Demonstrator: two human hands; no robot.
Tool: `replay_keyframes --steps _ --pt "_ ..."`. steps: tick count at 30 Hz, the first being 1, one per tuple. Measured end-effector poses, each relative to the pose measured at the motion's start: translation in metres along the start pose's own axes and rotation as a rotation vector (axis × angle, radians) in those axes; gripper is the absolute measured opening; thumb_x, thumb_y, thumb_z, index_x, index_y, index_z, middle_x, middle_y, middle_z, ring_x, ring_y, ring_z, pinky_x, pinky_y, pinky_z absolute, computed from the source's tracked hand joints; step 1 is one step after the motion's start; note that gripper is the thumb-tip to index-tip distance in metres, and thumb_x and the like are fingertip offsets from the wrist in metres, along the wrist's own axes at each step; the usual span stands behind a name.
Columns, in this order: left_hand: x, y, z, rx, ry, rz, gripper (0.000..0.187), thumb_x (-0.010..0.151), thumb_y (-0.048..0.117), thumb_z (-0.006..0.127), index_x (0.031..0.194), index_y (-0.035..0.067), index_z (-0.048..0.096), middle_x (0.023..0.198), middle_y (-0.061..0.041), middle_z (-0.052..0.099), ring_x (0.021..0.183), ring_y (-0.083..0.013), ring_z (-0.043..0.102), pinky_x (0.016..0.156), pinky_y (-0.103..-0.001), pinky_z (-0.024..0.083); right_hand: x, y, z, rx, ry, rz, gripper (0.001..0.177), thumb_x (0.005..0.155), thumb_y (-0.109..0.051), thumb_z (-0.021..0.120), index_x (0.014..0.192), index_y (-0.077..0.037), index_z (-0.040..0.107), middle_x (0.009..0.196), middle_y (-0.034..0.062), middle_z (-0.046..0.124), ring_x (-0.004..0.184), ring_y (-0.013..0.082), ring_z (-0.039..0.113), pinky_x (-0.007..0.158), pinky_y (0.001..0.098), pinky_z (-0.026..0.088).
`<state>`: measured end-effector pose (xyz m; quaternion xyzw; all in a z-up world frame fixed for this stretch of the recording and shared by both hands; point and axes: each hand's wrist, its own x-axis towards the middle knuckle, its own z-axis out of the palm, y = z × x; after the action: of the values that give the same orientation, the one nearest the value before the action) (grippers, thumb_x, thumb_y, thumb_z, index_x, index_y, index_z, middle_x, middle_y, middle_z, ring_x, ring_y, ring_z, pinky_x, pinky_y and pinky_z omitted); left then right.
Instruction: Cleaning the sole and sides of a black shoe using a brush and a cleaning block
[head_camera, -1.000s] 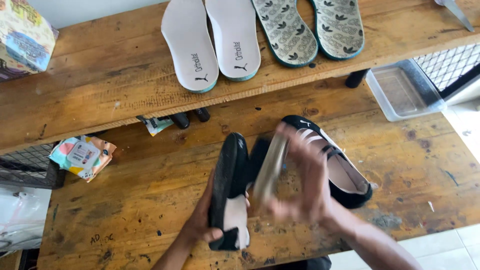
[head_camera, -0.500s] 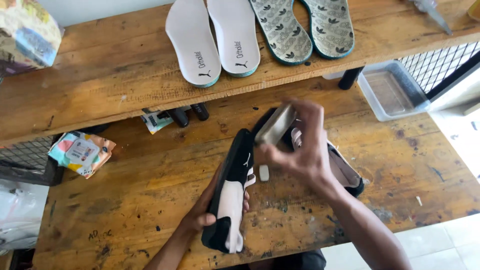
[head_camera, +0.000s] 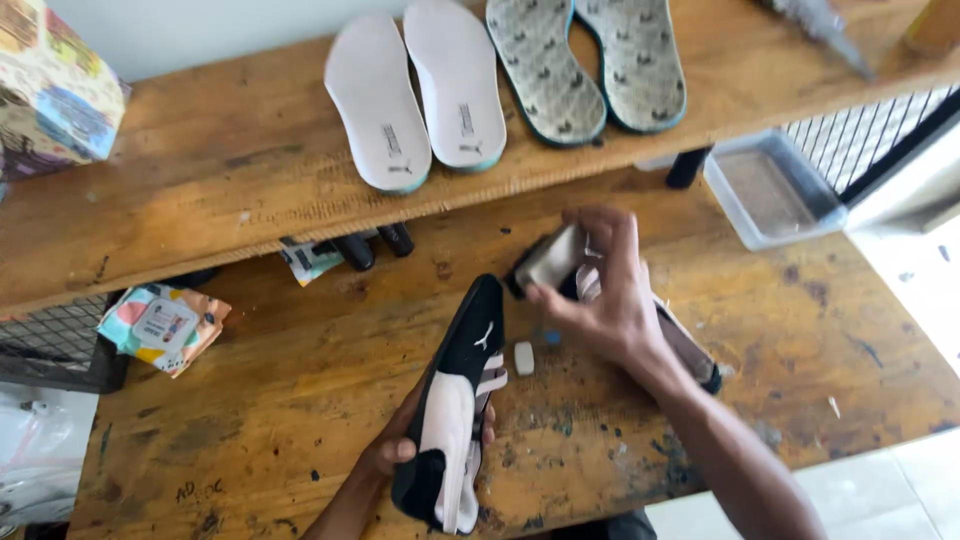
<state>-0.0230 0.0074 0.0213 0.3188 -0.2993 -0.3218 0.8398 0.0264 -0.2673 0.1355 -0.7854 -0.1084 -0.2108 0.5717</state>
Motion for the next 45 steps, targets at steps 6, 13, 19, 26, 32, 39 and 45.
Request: replay_keyframes --steps 6,13,19,26,32,39,45 --pt "-0.009 -0.007 -0.011 -0.017 -0.031 0.021 0.094 0.098 0.046 0.078 0.16 0.006 0.02 0.139 -0.03 0.05 0.119 -0.0409 0.059 0.094 -0.052 0.053 -0.018 0.019 0.005 0.154 0.01 -0.019 0.077 0.077 -0.034 0.081 0.133 -0.006 0.036 0.145 0.0221 0.053 0.127 0.0246 0.059 0.093 0.0312 0.057" --pt "0.0 -0.003 0.002 0.031 -0.005 0.058 0.109 0.096 0.046 0.078 0.166 0.017 -0.001 0.134 -0.035 0.049 0.119 -0.0416 0.059 0.093 -0.05 0.055 -0.034 0.021 0.018 0.192 0.036 -0.405 0.091 0.078 -0.031 0.079 0.144 0.003 0.027 0.152 0.0324 0.039 0.141 0.0399 0.051 0.11 0.0442 0.061" --pt "0.001 0.001 -0.006 0.488 0.101 0.185 0.119 0.095 0.067 0.067 0.163 -0.001 -0.004 0.173 -0.018 0.003 0.162 -0.0292 0.007 0.132 -0.047 0.003 -0.064 0.024 0.031 0.115 -0.205 -0.723 0.072 0.078 -0.076 0.072 0.105 -0.012 0.054 0.145 0.0189 0.046 0.126 0.0332 0.056 0.104 0.0483 0.052" --pt "0.012 0.013 0.021 0.176 0.083 0.097 0.116 0.097 0.049 0.08 0.165 0.019 -0.01 0.134 -0.034 0.052 0.116 -0.0363 0.061 0.098 -0.047 0.051 -0.046 0.019 0.025 0.102 0.084 -0.642 0.083 0.08 -0.029 0.083 0.142 -0.011 0.031 0.152 0.0309 0.039 0.142 0.0395 0.046 0.123 0.0594 0.043" --pt "-0.002 0.004 -0.002 0.714 0.337 0.014 0.133 0.083 0.079 0.073 0.164 0.011 -0.007 0.173 -0.014 0.007 0.158 -0.0266 0.017 0.125 -0.045 0.021 -0.063 0.018 0.027 0.107 -0.09 -0.773 0.074 0.086 -0.065 0.071 0.118 -0.004 0.043 0.142 0.0262 0.052 0.129 0.0434 0.061 0.106 0.0571 0.058" --pt "0.001 0.012 0.01 0.824 0.327 -0.028 0.124 0.085 0.078 0.068 0.164 0.013 -0.003 0.174 -0.013 0.003 0.161 -0.0312 0.011 0.125 -0.052 0.021 -0.035 0.0 0.019 0.012 0.085 -0.525 0.078 0.081 -0.028 0.078 0.135 -0.003 0.03 0.153 0.0363 0.036 0.15 0.0485 0.039 0.132 0.0686 0.033" --pt "-0.003 0.003 -0.003 0.748 0.42 -0.016 0.131 0.08 0.079 0.07 0.164 0.015 -0.007 0.173 -0.016 0.008 0.159 -0.0311 0.017 0.124 -0.05 0.025 -0.044 0.013 0.024 0.185 0.005 -0.678 0.09 0.082 -0.045 0.082 0.144 -0.008 0.027 0.159 0.0329 0.034 0.149 0.0374 0.043 0.126 0.0578 0.04"
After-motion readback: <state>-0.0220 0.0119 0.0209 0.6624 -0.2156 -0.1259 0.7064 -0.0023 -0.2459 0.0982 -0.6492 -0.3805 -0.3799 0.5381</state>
